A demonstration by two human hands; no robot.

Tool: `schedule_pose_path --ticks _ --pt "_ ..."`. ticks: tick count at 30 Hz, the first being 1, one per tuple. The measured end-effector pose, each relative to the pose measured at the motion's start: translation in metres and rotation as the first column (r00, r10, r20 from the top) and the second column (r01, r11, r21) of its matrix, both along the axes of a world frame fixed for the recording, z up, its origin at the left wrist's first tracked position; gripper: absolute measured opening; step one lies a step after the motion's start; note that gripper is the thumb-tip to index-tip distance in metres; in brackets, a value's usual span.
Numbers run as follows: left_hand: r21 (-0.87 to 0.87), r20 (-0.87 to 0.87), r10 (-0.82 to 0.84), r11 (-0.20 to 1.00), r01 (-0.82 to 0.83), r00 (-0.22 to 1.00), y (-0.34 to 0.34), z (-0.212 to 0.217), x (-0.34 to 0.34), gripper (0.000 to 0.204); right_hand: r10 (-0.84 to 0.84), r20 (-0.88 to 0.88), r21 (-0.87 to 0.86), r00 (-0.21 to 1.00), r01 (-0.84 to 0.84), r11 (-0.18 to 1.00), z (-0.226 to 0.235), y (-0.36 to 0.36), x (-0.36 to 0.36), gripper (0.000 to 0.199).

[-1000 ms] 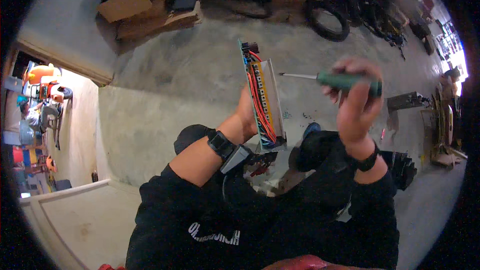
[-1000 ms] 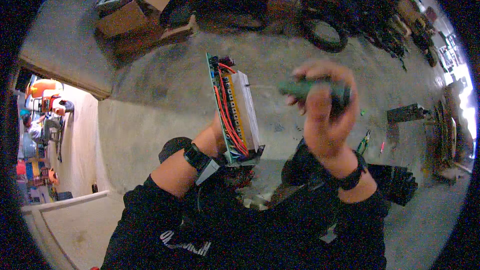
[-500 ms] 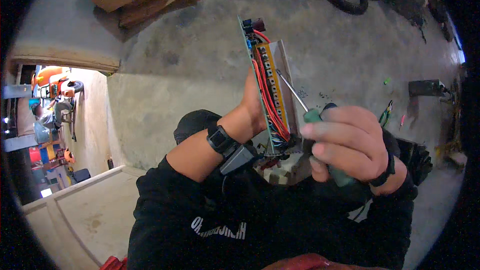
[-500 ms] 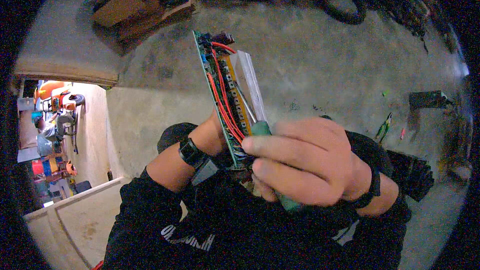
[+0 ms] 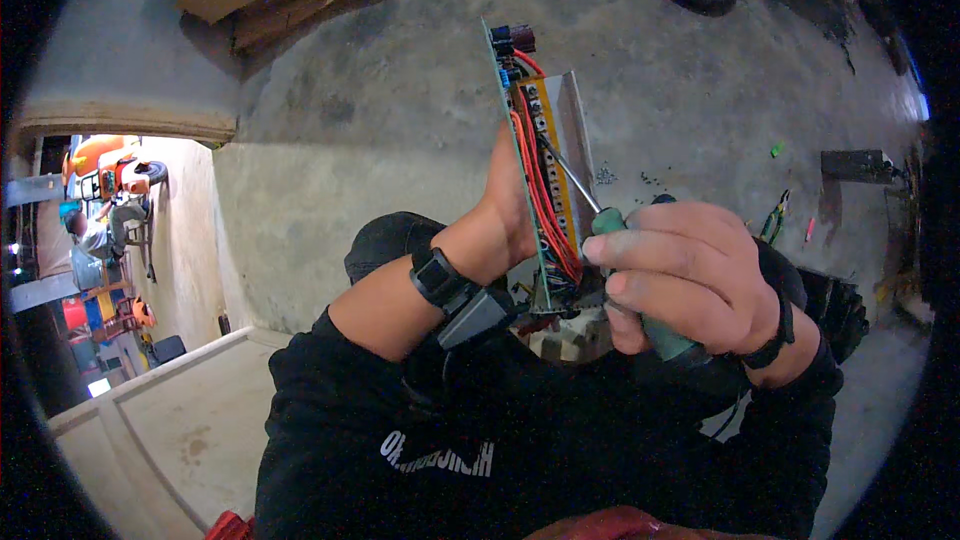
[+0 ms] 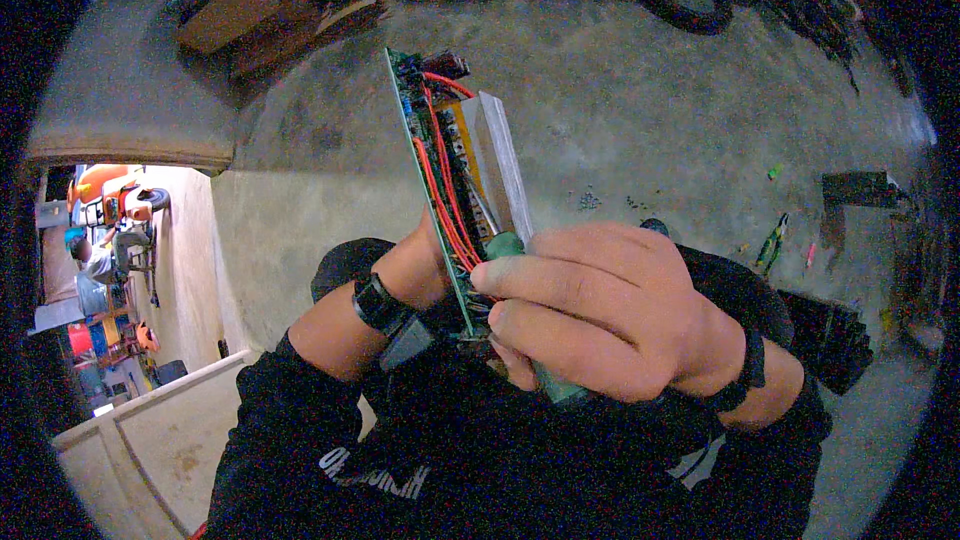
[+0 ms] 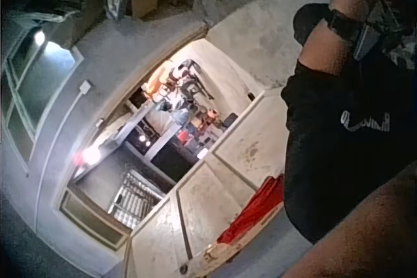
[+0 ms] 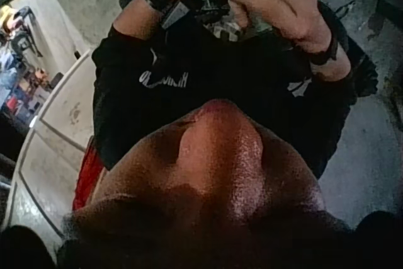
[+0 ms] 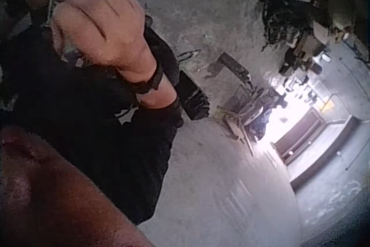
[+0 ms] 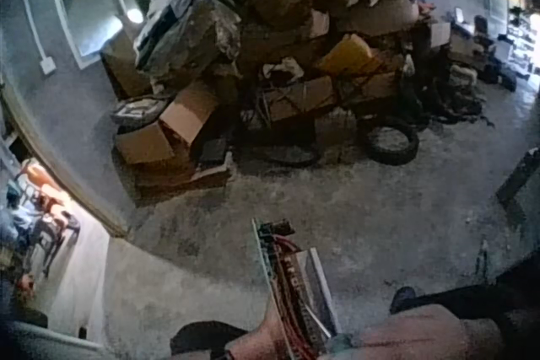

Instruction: Using a screwdriver to remove a circuit board from a metal controller housing unit.

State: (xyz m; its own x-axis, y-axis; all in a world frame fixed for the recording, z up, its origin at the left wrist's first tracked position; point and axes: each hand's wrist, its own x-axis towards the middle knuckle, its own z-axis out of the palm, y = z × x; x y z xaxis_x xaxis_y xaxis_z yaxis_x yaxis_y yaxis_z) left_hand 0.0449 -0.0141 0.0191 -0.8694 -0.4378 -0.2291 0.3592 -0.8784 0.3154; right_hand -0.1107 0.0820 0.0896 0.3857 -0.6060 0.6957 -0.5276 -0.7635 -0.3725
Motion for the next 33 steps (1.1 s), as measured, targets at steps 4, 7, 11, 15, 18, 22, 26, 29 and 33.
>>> schedule_pose_path --ticks 4,7,11,15,18,22,26,29,33 --pt "-0.001 -0.012 0.024 1.000 -0.024 1.000 0.007 0.012 0.003 0.038 0.004 0.015 0.071 1.000 -0.005 0.997 0.005 0.005 -0.003 0.024" --pt "0.118 0.251 0.030 0.991 -0.062 0.968 0.007 0.014 -0.001 0.044 0.008 0.027 0.076 1.000 -0.010 0.997 0.007 0.008 -0.001 0.023" --pt "0.111 0.589 -0.017 0.992 -0.059 0.808 0.008 0.035 -0.015 0.057 0.007 0.002 0.048 1.000 -0.007 0.999 0.003 0.011 -0.004 0.022" --pt "0.127 0.608 -0.046 0.991 -0.040 0.792 0.005 0.029 -0.015 0.060 0.026 -0.012 0.036 1.000 -0.025 0.999 0.004 0.010 -0.009 0.024" --pt "0.140 0.611 -0.068 0.990 -0.023 0.789 0.006 0.035 -0.019 0.061 0.030 0.006 0.014 1.000 -0.030 0.999 -0.001 0.009 -0.011 0.025" --pt "0.098 0.596 -0.035 0.995 -0.029 0.802 0.007 0.027 -0.017 0.060 0.039 -0.017 0.044 0.999 -0.038 0.998 0.002 0.009 -0.010 0.026" --pt "0.041 0.631 -0.009 0.999 -0.022 0.776 0.004 0.020 -0.015 0.059 0.056 0.005 0.064 0.998 -0.056 0.996 0.003 0.012 -0.008 0.028" --pt "0.054 0.651 -0.002 0.998 -0.044 0.759 0.004 0.026 -0.018 0.058 0.046 -0.002 0.072 0.999 -0.046 0.996 -0.001 0.013 -0.010 0.027" --pt "0.101 0.602 -0.028 0.994 -0.042 0.798 0.005 0.029 -0.018 0.054 0.008 0.077 0.008 0.997 -0.009 1.000 0.001 0.012 -0.017 0.033"
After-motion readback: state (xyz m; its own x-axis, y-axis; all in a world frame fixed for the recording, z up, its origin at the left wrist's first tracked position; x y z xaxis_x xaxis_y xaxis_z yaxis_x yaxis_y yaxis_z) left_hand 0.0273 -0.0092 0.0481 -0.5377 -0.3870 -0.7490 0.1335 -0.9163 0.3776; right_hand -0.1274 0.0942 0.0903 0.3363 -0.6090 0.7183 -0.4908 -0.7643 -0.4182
